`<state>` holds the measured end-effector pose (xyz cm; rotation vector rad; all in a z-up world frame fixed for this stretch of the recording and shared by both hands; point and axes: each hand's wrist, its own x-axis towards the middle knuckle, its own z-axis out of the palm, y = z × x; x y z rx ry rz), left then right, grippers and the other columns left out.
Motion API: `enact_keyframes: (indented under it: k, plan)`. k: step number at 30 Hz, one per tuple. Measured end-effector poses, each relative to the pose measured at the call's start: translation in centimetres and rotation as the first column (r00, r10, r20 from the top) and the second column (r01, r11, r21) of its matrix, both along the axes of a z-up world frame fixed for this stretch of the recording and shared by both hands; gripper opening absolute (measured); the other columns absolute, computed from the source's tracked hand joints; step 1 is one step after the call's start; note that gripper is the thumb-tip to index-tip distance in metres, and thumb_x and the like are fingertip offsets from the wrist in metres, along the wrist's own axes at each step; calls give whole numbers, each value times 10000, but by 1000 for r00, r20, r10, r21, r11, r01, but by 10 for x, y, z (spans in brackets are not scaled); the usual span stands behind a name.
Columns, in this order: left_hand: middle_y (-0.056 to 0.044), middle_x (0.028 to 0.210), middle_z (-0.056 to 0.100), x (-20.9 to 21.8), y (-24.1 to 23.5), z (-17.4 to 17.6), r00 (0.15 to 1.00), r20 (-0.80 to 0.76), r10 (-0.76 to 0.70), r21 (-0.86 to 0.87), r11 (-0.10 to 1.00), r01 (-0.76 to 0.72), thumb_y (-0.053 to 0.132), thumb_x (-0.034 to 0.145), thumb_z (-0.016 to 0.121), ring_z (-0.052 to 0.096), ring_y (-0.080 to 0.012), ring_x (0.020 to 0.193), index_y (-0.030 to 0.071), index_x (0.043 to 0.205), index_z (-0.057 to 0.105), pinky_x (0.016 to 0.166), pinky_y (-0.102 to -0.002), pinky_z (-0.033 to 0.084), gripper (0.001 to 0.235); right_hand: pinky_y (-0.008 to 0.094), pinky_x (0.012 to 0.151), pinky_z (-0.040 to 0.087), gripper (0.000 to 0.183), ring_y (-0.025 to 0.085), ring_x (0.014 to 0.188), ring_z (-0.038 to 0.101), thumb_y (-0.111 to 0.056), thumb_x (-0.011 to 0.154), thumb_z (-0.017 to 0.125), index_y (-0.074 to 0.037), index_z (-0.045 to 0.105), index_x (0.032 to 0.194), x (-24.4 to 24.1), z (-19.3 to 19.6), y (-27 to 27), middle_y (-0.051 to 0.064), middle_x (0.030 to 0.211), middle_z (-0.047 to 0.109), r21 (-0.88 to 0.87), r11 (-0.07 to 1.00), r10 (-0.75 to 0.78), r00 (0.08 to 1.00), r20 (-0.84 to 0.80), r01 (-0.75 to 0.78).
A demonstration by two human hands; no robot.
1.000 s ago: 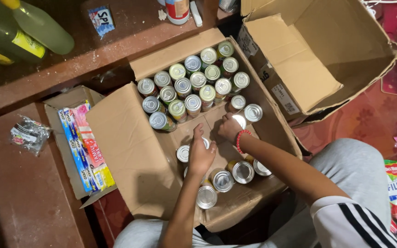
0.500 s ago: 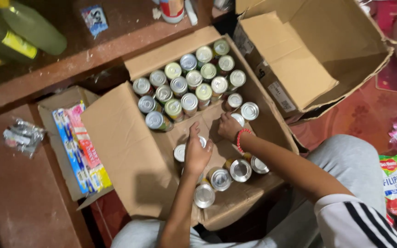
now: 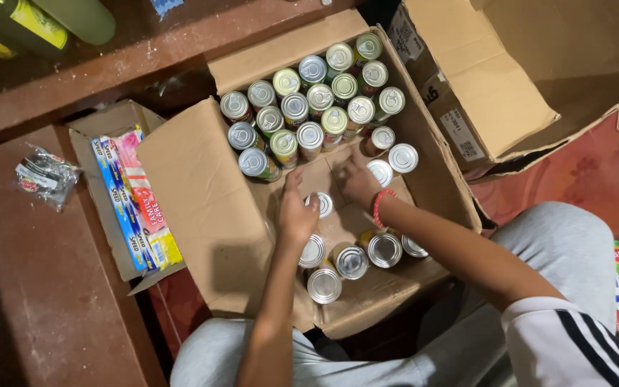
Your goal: Organizing canned goods from a shelf into a box and arranging them.
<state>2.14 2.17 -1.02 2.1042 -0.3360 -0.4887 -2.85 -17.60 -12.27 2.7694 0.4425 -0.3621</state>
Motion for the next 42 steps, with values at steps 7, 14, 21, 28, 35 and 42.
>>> enact_keyframes:
  k: [7,14,21,28,35,42]
  plan:
    - [-133,1232,668,-1,8,15,966,159,-204,474,874,107,135,850,703,617,-371,1141,150,1286,619,1021,-503,429,445,615,1100,310,486,385,1204,537,-283,669,683,-86,711,1112,-3,21,78,196,1282,646,425,901,-21,970,241,-86]
    - [-135,1239,666,-3,9,15,960,160,-232,466,875,134,177,884,706,599,-383,1146,140,1294,617,1005,-513,429,421,588,1109,358,382,400,1197,564,-255,823,649,-111,658,1177,-3,-24,60,203,1200,638,543,833,-110,994,-21,104]
    - [-164,1224,676,0,4,18,958,197,-208,412,904,112,152,850,709,621,-391,1118,126,1281,632,979,-514,453,438,507,1111,404,346,366,1120,637,-155,910,578,-30,637,1228,-13,-5,29,207,1132,663,254,960,-141,988,59,122]
    - [-190,1164,704,5,5,24,948,311,-72,290,957,-22,87,837,677,663,-411,1024,99,1212,682,917,-505,501,375,511,1000,432,571,364,1192,546,-265,864,652,-1,552,1361,1,21,91,181,1286,599,658,744,-150,989,3,111]
    - [-171,1153,712,3,2,37,974,220,-54,294,956,-14,106,858,674,674,-398,1008,101,1226,674,898,-500,509,369,513,944,434,570,399,1172,539,-284,778,726,-14,571,1256,20,-24,97,216,1248,605,751,621,-68,970,-234,225]
    - [-195,1202,695,8,9,9,982,189,-10,233,972,-34,97,842,655,661,-409,1067,88,1232,672,926,-485,504,391,429,938,527,367,361,1070,684,-158,856,695,-59,641,1205,22,-72,102,205,1160,706,929,224,146,933,-330,294]
